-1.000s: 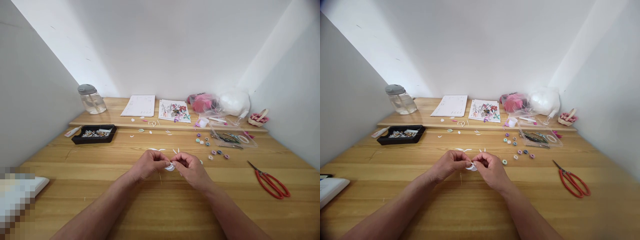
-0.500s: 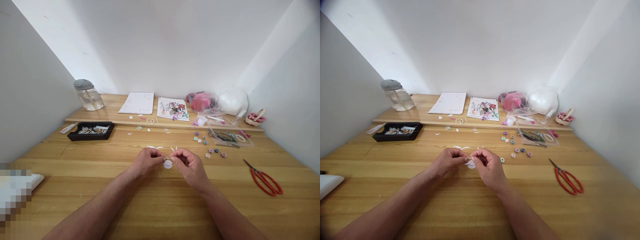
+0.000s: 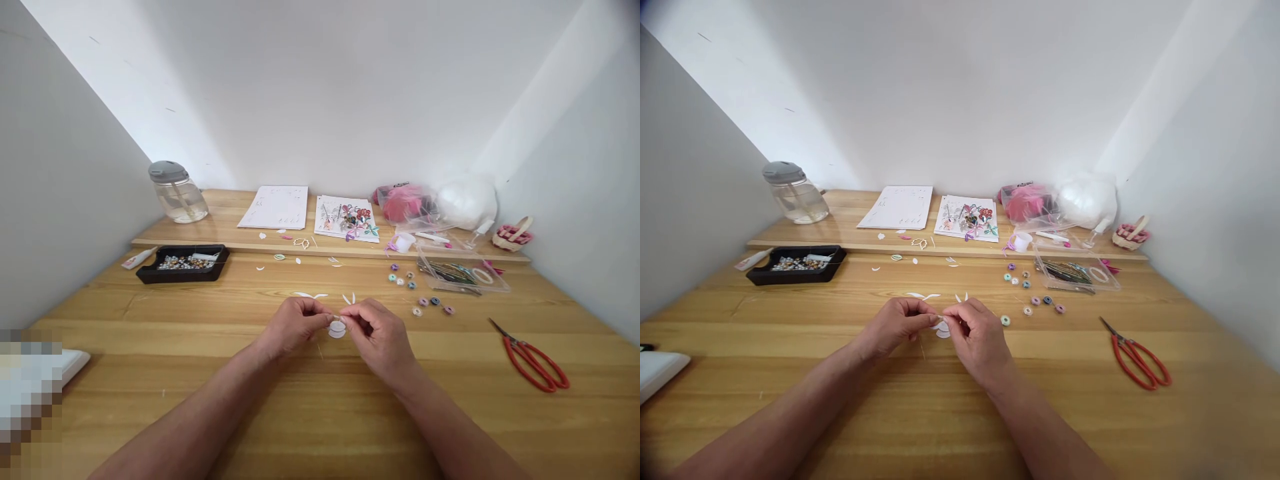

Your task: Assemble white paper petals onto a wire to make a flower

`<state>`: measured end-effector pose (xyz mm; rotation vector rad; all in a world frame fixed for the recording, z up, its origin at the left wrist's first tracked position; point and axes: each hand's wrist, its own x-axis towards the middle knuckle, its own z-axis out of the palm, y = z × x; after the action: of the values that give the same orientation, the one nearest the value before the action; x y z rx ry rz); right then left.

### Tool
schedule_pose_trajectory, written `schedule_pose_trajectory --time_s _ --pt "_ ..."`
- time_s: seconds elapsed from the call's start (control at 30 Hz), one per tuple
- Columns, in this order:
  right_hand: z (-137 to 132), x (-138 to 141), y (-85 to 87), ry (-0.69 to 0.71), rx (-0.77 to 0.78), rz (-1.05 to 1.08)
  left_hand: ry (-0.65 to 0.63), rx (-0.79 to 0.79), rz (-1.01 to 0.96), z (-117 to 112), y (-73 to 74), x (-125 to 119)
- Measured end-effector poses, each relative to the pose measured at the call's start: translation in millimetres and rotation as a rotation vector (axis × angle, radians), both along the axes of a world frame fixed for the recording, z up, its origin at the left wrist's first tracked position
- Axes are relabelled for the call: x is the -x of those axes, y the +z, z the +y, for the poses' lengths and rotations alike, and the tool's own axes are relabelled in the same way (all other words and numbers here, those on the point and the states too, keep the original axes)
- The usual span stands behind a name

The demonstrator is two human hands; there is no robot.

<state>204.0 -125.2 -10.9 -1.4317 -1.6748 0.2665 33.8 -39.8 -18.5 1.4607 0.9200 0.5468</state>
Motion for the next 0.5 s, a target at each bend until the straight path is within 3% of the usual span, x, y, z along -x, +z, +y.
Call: schedule_pose_trajectory --time_s 0.13,0.33,0.5 --pt "0 1 2.3 -0.047 0.041 0.070 0.035 -0.008 0.017 -1 1.1 0" --pt "-1 10 1.4 -0.048 0.198 0.365 0.081 0.052 -0.026 -7 7.9 -5" --pt "-1 15 -0.9 -0.089 0.189 0.299 0.111 0.113 -0.110 -11 5.9 -8"
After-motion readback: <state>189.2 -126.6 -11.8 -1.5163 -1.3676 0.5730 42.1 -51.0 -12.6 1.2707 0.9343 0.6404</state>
